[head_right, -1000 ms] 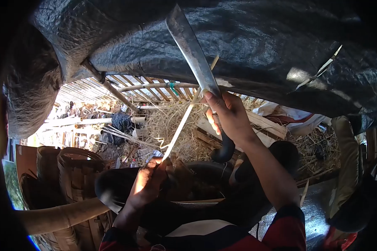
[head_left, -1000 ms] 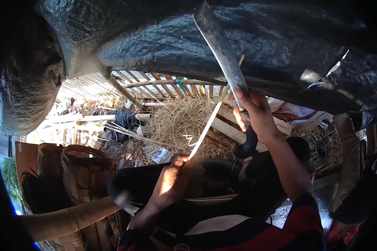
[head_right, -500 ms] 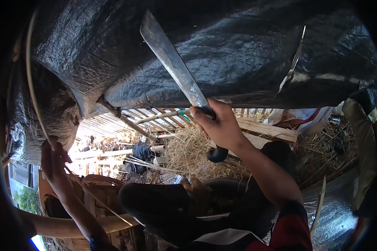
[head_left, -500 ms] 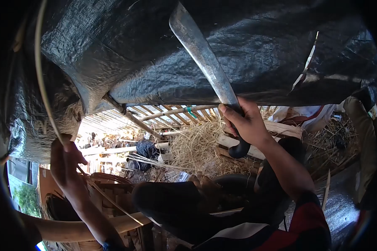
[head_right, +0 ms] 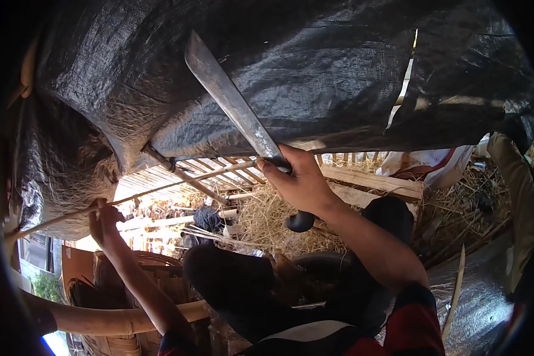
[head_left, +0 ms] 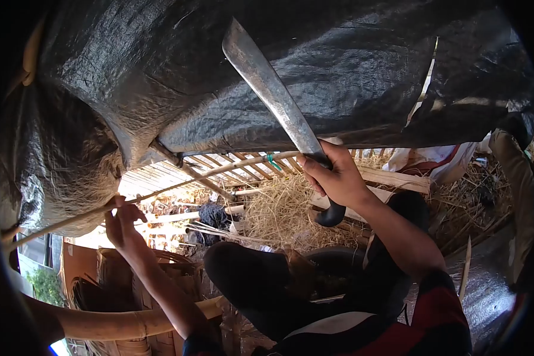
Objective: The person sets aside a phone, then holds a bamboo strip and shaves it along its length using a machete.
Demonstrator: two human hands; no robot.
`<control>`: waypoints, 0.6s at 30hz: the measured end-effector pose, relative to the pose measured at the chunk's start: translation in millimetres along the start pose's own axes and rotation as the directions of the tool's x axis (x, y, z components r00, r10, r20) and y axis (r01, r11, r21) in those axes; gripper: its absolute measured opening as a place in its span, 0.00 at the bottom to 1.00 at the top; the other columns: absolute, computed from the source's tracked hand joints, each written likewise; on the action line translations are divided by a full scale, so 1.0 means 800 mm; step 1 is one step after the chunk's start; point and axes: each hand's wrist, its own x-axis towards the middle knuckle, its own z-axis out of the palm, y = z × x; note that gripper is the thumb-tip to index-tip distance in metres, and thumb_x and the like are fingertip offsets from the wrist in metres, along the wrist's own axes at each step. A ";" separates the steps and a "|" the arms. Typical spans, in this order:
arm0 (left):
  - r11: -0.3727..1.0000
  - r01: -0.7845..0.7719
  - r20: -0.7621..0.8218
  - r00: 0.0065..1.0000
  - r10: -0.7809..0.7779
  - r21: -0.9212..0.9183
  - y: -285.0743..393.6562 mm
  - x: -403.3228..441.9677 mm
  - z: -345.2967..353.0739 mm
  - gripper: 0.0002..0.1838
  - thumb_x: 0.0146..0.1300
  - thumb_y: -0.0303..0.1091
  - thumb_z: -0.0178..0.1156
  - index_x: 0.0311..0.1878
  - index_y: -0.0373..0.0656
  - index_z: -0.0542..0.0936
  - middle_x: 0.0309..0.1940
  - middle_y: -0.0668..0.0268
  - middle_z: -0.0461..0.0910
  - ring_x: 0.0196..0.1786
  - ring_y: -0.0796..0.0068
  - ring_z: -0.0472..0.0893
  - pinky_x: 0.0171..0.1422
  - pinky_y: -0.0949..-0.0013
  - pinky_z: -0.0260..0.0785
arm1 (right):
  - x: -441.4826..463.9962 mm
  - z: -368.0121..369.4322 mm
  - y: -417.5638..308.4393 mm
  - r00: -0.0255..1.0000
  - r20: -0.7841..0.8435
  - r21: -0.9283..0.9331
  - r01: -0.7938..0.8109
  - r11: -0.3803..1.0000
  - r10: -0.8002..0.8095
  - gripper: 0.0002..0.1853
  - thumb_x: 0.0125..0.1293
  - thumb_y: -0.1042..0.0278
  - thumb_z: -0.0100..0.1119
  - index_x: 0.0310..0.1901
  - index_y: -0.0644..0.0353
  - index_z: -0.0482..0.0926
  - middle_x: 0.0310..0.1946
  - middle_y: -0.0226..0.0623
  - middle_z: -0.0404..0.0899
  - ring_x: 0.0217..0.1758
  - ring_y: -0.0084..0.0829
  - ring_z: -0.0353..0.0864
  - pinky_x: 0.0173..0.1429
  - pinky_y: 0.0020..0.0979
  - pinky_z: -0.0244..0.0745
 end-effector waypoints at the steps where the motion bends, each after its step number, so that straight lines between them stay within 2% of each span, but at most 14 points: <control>1: 0.997 0.080 0.083 0.994 -0.078 -0.016 -0.015 -0.017 0.006 0.09 0.70 0.33 0.52 0.46 0.37 0.75 0.20 0.69 0.70 0.24 0.81 0.68 0.34 0.75 0.62 | -0.001 -0.001 0.002 1.000 0.000 -0.025 -0.013 1.000 0.013 0.09 0.69 0.68 0.56 0.45 0.65 0.76 0.21 0.23 0.70 0.21 0.11 0.65 0.24 0.21 0.60; 3: 0.966 0.245 0.169 0.959 -0.228 -0.088 -0.028 -0.063 0.031 0.09 0.71 0.34 0.52 0.44 0.37 0.75 0.27 0.59 0.80 0.30 0.75 0.79 0.36 0.74 0.70 | -0.004 0.001 0.002 0.998 -0.002 -0.083 -0.059 0.995 0.059 0.10 0.69 0.67 0.56 0.45 0.65 0.76 0.20 0.23 0.71 0.21 0.11 0.66 0.24 0.21 0.60; 5: 0.925 0.354 0.227 0.920 -0.319 -0.135 -0.047 -0.102 0.046 0.11 0.71 0.36 0.52 0.42 0.37 0.74 0.30 0.57 0.81 0.30 0.72 0.80 0.39 0.70 0.72 | -0.008 0.003 0.004 0.997 0.029 -0.074 -0.069 0.995 0.072 0.10 0.69 0.67 0.56 0.44 0.65 0.76 0.20 0.23 0.71 0.21 0.12 0.67 0.24 0.21 0.60; 6: 0.882 0.443 0.208 0.889 -0.408 -0.163 -0.044 -0.123 0.058 0.12 0.71 0.38 0.52 0.40 0.37 0.74 0.29 0.57 0.81 0.30 0.73 0.79 0.38 0.69 0.72 | -0.011 0.005 0.006 0.996 0.044 -0.068 -0.079 0.995 0.082 0.10 0.68 0.67 0.57 0.44 0.65 0.76 0.21 0.24 0.72 0.21 0.12 0.67 0.24 0.21 0.61; 7: 0.830 0.495 0.196 0.868 -0.457 -0.258 -0.053 -0.143 0.063 0.11 0.72 0.37 0.52 0.40 0.37 0.74 0.27 0.59 0.79 0.28 0.74 0.77 0.37 0.70 0.71 | -0.015 0.008 0.008 0.983 0.070 -0.065 -0.164 0.984 0.169 0.09 0.68 0.67 0.57 0.43 0.64 0.76 0.22 0.25 0.73 0.22 0.14 0.69 0.25 0.22 0.63; 8: 0.787 0.510 0.258 0.859 -0.442 -0.348 -0.061 -0.160 0.064 0.11 0.72 0.37 0.51 0.41 0.38 0.74 0.27 0.61 0.78 0.28 0.75 0.76 0.36 0.70 0.70 | -0.019 0.014 0.011 0.979 0.084 -0.059 -0.182 0.981 0.187 0.09 0.68 0.67 0.57 0.43 0.64 0.76 0.22 0.25 0.73 0.22 0.14 0.69 0.25 0.22 0.63; 10: 0.749 0.533 0.165 0.842 -0.513 -0.394 -0.064 -0.188 0.073 0.11 0.72 0.38 0.52 0.41 0.39 0.74 0.28 0.63 0.77 0.29 0.76 0.75 0.34 0.70 0.69 | -0.028 0.022 0.017 0.965 0.132 -0.169 -0.205 0.964 0.228 0.09 0.66 0.67 0.58 0.42 0.64 0.76 0.23 0.28 0.75 0.24 0.15 0.72 0.28 0.23 0.66; 11: 0.671 0.582 0.192 0.802 -0.565 -0.459 -0.065 -0.199 0.070 0.11 0.71 0.39 0.53 0.43 0.39 0.74 0.29 0.64 0.76 0.30 0.76 0.75 0.34 0.71 0.69 | -0.034 0.028 0.029 0.966 0.169 -0.158 -0.168 0.973 0.194 0.10 0.65 0.67 0.59 0.42 0.65 0.75 0.26 0.32 0.77 0.27 0.17 0.74 0.31 0.25 0.69; 12: 0.660 0.585 0.131 0.787 -0.604 -0.471 -0.064 -0.213 0.075 0.15 0.71 0.41 0.53 0.43 0.36 0.75 0.26 0.68 0.72 0.29 0.77 0.73 0.31 0.72 0.66 | -0.037 0.037 0.028 0.958 0.143 -0.229 -0.213 0.950 0.249 0.14 0.62 0.67 0.62 0.43 0.67 0.74 0.28 0.35 0.79 0.29 0.19 0.76 0.33 0.26 0.71; 14: 0.615 0.611 0.189 0.769 -0.611 -0.499 -0.047 -0.231 0.074 0.15 0.71 0.41 0.53 0.42 0.35 0.75 0.25 0.67 0.71 0.29 0.77 0.73 0.31 0.73 0.66 | -0.045 0.040 0.046 0.936 0.178 -0.386 -0.218 0.896 0.305 0.17 0.60 0.66 0.64 0.45 0.69 0.73 0.29 0.38 0.79 0.30 0.22 0.77 0.36 0.28 0.72; 15: 0.594 0.625 0.228 0.762 -0.606 -0.506 -0.038 -0.235 0.068 0.16 0.70 0.41 0.53 0.42 0.35 0.75 0.24 0.66 0.71 0.28 0.76 0.72 0.30 0.72 0.66 | -0.053 0.046 0.062 0.952 0.176 -0.287 -0.194 0.938 0.250 0.19 0.57 0.65 0.65 0.44 0.69 0.72 0.29 0.39 0.79 0.32 0.23 0.77 0.38 0.29 0.72; 16: 0.605 0.616 0.173 0.759 -0.628 -0.505 -0.036 -0.238 0.065 0.16 0.71 0.42 0.53 0.42 0.35 0.75 0.24 0.66 0.70 0.28 0.76 0.71 0.31 0.71 0.65 | -0.059 0.045 0.070 0.948 0.178 -0.288 -0.208 0.935 0.266 0.19 0.57 0.65 0.65 0.44 0.69 0.72 0.29 0.39 0.79 0.32 0.23 0.77 0.38 0.29 0.72; 18: 0.596 0.606 0.189 0.767 -0.613 -0.527 -0.036 -0.239 0.056 0.17 0.71 0.42 0.53 0.43 0.34 0.74 0.23 0.65 0.70 0.27 0.75 0.71 0.31 0.71 0.65 | -0.060 0.044 0.075 0.888 0.334 -0.273 -0.230 0.934 0.316 0.19 0.56 0.65 0.64 0.44 0.69 0.72 0.30 0.41 0.79 0.32 0.24 0.78 0.37 0.31 0.72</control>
